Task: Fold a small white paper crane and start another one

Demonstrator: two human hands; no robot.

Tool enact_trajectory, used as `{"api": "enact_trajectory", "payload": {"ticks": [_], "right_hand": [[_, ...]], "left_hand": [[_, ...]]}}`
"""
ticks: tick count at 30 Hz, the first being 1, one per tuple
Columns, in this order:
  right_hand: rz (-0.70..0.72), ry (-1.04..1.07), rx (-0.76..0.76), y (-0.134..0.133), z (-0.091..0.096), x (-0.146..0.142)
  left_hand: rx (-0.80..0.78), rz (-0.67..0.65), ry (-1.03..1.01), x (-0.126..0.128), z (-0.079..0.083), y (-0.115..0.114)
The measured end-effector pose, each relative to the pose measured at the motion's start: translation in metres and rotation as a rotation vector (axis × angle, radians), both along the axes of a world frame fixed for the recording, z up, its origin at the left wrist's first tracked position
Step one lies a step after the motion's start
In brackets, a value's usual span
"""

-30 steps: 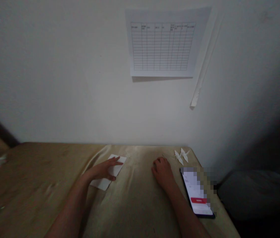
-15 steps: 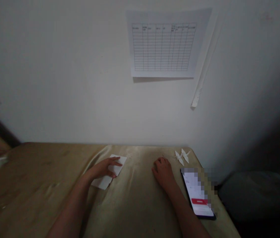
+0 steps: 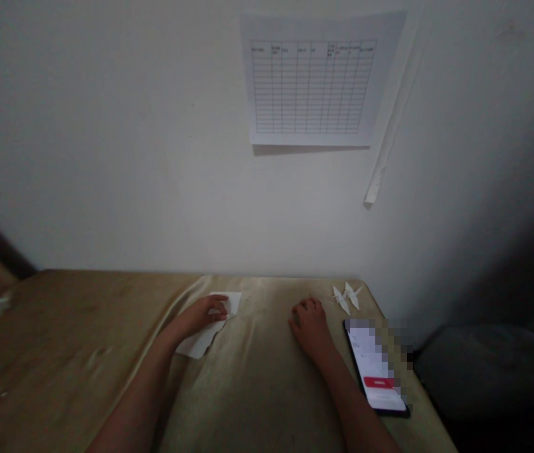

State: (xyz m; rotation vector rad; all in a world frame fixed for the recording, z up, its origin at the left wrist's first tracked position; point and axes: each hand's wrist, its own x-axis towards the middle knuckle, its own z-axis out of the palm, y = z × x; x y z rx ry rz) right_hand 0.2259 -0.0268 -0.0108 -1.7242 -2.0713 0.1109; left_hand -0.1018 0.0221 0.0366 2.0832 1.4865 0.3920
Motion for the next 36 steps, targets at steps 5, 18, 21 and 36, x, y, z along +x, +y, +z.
{"api": "enact_trajectory", "payload": {"ticks": [5, 18, 21, 36], "right_hand": [[0.009, 0.013, -0.013, 0.0, 0.001, 0.001], [0.009, 0.017, -0.023, -0.001, 0.002, 0.0], [0.014, 0.026, -0.024, 0.0, 0.0, 0.001], [0.019, 0.056, -0.026, -0.003, 0.005, 0.001]], "left_hand": [[0.032, -0.037, 0.046, 0.012, -0.004, 0.0], [-0.018, 0.001, 0.067, 0.005, -0.008, 0.003], [-0.006, 0.0, 0.064, 0.004, -0.01, 0.004], [0.053, 0.022, 0.064, 0.004, -0.016, 0.009]]}}
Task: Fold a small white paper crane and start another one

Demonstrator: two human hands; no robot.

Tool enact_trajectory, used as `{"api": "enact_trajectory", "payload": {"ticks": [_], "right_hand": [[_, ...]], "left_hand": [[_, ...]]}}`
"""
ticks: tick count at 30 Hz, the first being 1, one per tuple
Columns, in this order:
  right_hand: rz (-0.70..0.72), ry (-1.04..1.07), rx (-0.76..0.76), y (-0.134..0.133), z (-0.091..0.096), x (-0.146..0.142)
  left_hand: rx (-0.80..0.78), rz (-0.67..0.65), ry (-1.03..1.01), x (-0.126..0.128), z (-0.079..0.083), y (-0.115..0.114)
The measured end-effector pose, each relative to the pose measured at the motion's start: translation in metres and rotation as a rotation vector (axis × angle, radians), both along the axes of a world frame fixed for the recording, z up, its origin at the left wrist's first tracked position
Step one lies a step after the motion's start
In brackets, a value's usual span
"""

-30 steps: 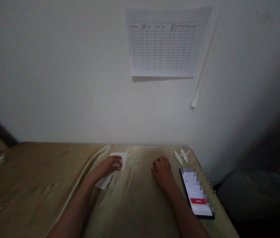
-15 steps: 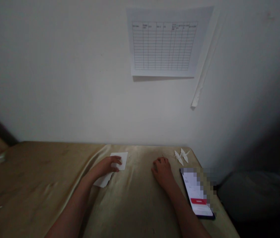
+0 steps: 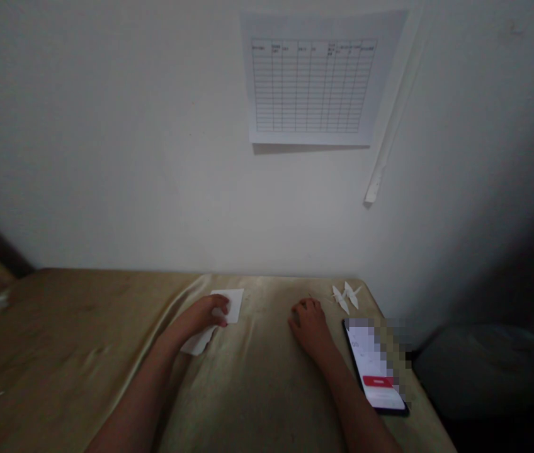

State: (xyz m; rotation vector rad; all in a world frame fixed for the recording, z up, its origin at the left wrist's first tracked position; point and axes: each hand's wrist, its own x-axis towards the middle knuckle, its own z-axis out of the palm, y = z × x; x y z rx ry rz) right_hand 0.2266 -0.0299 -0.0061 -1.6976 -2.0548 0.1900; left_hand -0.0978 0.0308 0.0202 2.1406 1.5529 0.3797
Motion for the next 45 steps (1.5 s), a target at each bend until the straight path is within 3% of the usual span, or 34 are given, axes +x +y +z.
{"api": "enact_trajectory", "payload": {"ticks": [7, 14, 22, 28, 36, 40, 45], "right_hand": [[0.017, 0.011, -0.001, 0.001, -0.003, 0.001], [0.016, 0.022, -0.003, 0.001, -0.003, 0.001], [0.023, 0.041, -0.011, 0.003, -0.005, 0.002], [0.029, 0.07, -0.015, 0.002, -0.003, 0.002], [0.052, 0.102, 0.016, 0.001, -0.002, -0.001], [0.06, 0.125, 0.018, 0.001, -0.002, 0.0], [0.079, 0.218, 0.054, 0.003, -0.003, -0.001]], "left_hand": [[-0.029, -0.043, -0.005, 0.001, 0.007, -0.003], [0.046, -0.084, 0.031, 0.007, 0.005, -0.005], [0.158, 0.021, 0.086, 0.043, 0.003, -0.012], [0.123, -0.036, -0.018, 0.073, -0.005, -0.017], [0.058, -0.043, -0.18, 0.081, -0.019, -0.014], [0.134, -0.009, -0.282, 0.076, -0.024, -0.011], [0.398, 0.021, -0.375, 0.074, -0.02, -0.011]]}}
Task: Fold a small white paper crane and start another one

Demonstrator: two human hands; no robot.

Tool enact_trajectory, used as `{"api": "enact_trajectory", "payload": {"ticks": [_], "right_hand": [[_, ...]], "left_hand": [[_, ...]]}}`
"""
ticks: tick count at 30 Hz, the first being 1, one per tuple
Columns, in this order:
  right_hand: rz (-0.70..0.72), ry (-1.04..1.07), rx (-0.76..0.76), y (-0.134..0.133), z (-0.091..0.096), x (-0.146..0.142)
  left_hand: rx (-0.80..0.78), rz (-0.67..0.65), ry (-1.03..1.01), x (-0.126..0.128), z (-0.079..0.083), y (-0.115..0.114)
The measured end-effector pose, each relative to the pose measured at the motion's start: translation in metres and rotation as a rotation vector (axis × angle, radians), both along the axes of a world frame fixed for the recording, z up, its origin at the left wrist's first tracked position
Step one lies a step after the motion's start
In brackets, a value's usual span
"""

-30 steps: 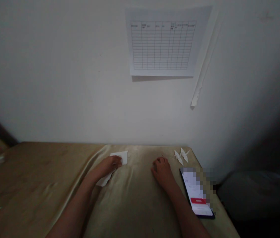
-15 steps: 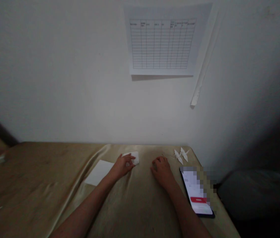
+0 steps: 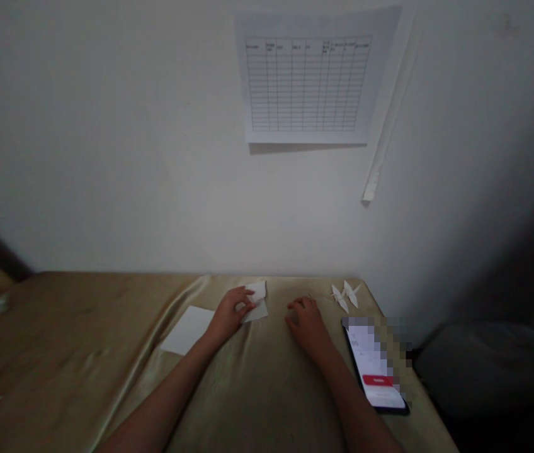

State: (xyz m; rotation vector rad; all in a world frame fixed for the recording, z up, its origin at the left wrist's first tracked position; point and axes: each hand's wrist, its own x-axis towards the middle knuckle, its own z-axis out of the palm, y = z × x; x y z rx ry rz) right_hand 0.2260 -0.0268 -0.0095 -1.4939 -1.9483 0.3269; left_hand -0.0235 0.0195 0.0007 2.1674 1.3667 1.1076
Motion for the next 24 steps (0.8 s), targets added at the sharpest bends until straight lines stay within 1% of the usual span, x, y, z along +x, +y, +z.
{"api": "enact_trajectory", "payload": {"ticks": [3, 5, 7, 10, 12, 16, 19, 24], "right_hand": [[0.022, 0.07, 0.027, 0.002, -0.001, -0.002], [0.039, 0.095, 0.052, 0.003, -0.001, -0.003], [0.06, 0.087, 0.079, 0.003, 0.001, -0.003], [0.088, 0.044, 0.093, 0.002, 0.005, -0.003], [0.102, 0.012, 0.093, 0.002, 0.008, -0.003], [0.143, -0.044, 0.07, 0.005, 0.007, 0.0], [0.168, -0.053, 0.032, 0.01, 0.001, 0.005], [0.156, -0.037, -0.009, 0.012, -0.005, 0.011]], "left_hand": [[0.128, -0.016, 0.013, 0.003, 0.004, -0.004], [0.159, -0.071, 0.068, 0.008, 0.005, -0.007], [0.148, -0.119, 0.134, 0.013, 0.005, -0.01], [0.077, -0.195, 0.202, 0.019, 0.005, -0.015], [0.029, -0.209, 0.254, 0.021, 0.006, -0.017], [-0.071, -0.103, 0.415, 0.013, 0.01, -0.017], [-0.072, -0.05, 0.522, -0.001, 0.013, -0.015], [-0.135, 0.035, 0.582, -0.02, 0.02, -0.01]]}}
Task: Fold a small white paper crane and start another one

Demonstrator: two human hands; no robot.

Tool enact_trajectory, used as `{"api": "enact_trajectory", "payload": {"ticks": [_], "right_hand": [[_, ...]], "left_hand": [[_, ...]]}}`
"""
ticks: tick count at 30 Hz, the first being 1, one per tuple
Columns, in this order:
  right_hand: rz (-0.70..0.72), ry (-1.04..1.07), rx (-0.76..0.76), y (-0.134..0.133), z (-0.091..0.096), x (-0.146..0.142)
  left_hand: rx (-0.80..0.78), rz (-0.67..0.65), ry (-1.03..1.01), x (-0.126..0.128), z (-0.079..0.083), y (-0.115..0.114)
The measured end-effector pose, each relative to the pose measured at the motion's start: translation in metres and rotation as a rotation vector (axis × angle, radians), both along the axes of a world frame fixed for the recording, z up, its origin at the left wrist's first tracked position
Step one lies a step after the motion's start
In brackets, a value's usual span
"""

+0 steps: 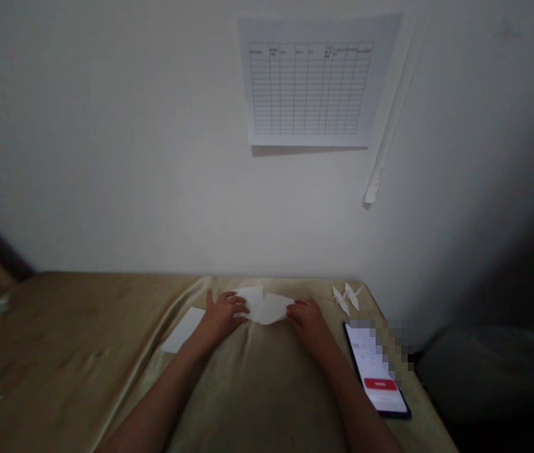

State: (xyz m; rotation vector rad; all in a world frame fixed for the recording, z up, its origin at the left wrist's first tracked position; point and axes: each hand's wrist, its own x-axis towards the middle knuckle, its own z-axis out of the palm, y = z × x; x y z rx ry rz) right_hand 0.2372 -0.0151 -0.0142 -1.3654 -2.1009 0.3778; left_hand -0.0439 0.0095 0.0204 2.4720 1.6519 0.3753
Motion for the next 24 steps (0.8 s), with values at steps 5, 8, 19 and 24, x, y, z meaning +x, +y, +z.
{"api": "enact_trajectory", "payload": {"ticks": [5, 8, 19, 24], "right_hand": [[-0.04, -0.01, -0.04, -0.004, 0.004, 0.003], [-0.065, -0.015, -0.064, -0.006, 0.008, 0.005], [-0.086, -0.076, -0.169, -0.01, 0.013, 0.006], [-0.075, -0.074, -0.184, -0.011, 0.011, 0.004]], "left_hand": [[0.142, 0.061, 0.033, -0.005, 0.01, -0.001], [0.273, 0.131, 0.075, -0.015, 0.018, -0.001], [0.04, 0.241, 0.16, -0.062, 0.037, -0.002], [-0.055, 0.237, 0.135, -0.061, 0.033, -0.001]]}}
